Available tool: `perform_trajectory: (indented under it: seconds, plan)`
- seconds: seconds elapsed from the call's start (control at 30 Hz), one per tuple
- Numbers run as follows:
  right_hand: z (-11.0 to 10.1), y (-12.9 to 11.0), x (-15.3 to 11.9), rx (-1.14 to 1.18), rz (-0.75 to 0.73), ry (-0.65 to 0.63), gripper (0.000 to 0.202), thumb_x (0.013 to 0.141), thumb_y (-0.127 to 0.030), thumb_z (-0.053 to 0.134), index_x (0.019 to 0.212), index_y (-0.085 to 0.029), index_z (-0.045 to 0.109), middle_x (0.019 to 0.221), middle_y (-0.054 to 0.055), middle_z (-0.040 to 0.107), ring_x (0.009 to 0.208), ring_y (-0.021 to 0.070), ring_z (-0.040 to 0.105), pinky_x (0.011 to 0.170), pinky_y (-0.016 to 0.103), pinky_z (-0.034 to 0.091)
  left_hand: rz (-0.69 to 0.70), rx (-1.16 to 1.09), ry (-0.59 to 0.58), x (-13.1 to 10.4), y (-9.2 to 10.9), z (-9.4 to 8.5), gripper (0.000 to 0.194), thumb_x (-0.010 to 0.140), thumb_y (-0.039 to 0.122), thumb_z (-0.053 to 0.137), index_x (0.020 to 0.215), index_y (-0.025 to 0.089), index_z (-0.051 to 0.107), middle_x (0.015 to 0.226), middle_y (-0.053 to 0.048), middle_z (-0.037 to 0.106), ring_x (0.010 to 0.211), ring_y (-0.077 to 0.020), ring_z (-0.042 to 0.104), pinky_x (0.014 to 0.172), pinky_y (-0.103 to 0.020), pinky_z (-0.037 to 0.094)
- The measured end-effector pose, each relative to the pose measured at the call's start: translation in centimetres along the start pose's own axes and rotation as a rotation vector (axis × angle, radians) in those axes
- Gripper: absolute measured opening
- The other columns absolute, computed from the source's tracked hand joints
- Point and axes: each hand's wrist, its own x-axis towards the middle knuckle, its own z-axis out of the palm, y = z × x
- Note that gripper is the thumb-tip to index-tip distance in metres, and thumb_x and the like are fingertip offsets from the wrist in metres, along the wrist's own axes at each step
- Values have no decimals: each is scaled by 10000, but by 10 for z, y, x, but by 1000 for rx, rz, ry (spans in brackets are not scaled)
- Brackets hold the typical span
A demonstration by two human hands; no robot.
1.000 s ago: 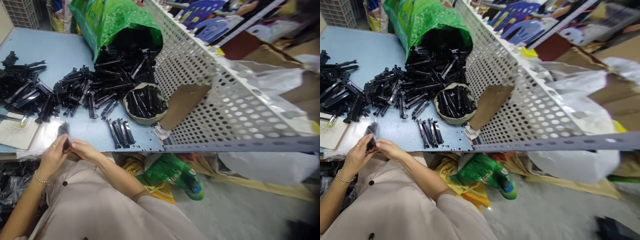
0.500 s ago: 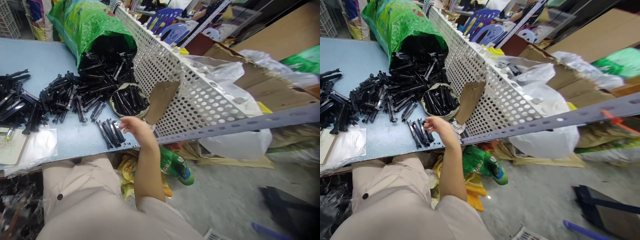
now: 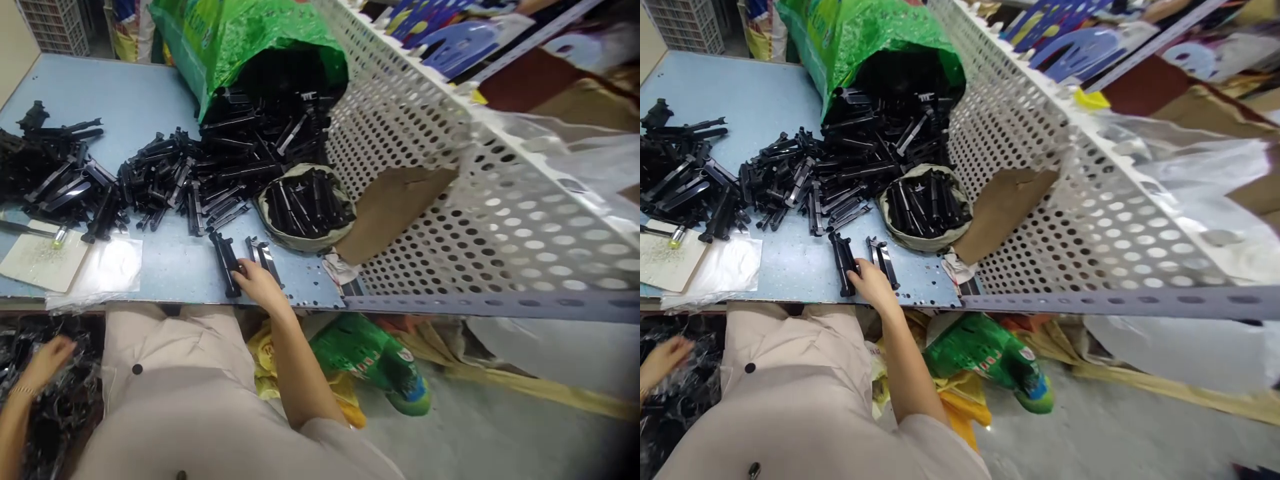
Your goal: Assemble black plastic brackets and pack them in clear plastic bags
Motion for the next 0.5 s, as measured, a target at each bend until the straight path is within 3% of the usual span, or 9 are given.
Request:
perform_trajectory:
  seconds: [0.07,0.17,0.23,0.33,0.4,0.5]
  plan:
    - [14,-7,5,379,-79,-70,374,892,-347,576,1220,-169,587,935,43,655,840,187,615,774,310,481,160,-5,36,31,35,23,534,862,709,528,697,208,608,615,6,603,598,-178,564,595,-297,459]
    - [36,-23,6,810,-135,-241,439,852,-414,621,1216,-174,577,872,-1,624,762,145,580,665,256,462,392,149,342,72,104,57,352,914,500,558,777,191,658,828,-91,674,798,-237,615,724,-343,470]
    - [45,-32,2,926,-136,-319,471,834,-433,661,1220,-173,585,880,-4,635,753,131,575,641,235,448,448,210,435,95,135,70,258,902,398,585,835,175,697,943,-148,681,888,-274,615,721,-357,461]
    - [52,-39,-3,1012,-123,-367,461,815,-417,704,1197,-177,613,918,3,670,760,119,587,652,225,454,377,65,396,121,141,69,186,869,304,606,774,183,711,891,-114,674,846,-247,617,711,-342,457]
    - [56,-44,-4,1056,-128,-388,413,809,-405,717,1143,-177,638,903,2,682,755,115,592,654,220,460,255,-184,329,131,128,59,179,787,338,705,697,184,687,767,-56,654,753,-202,601,703,-318,457]
    - [64,-59,-1,1139,-123,-459,345,793,-389,735,1063,-188,662,804,-19,665,677,109,584,618,225,479,96,-632,213,134,109,46,290,677,433,804,734,166,706,676,-7,641,669,-152,564,668,-284,441]
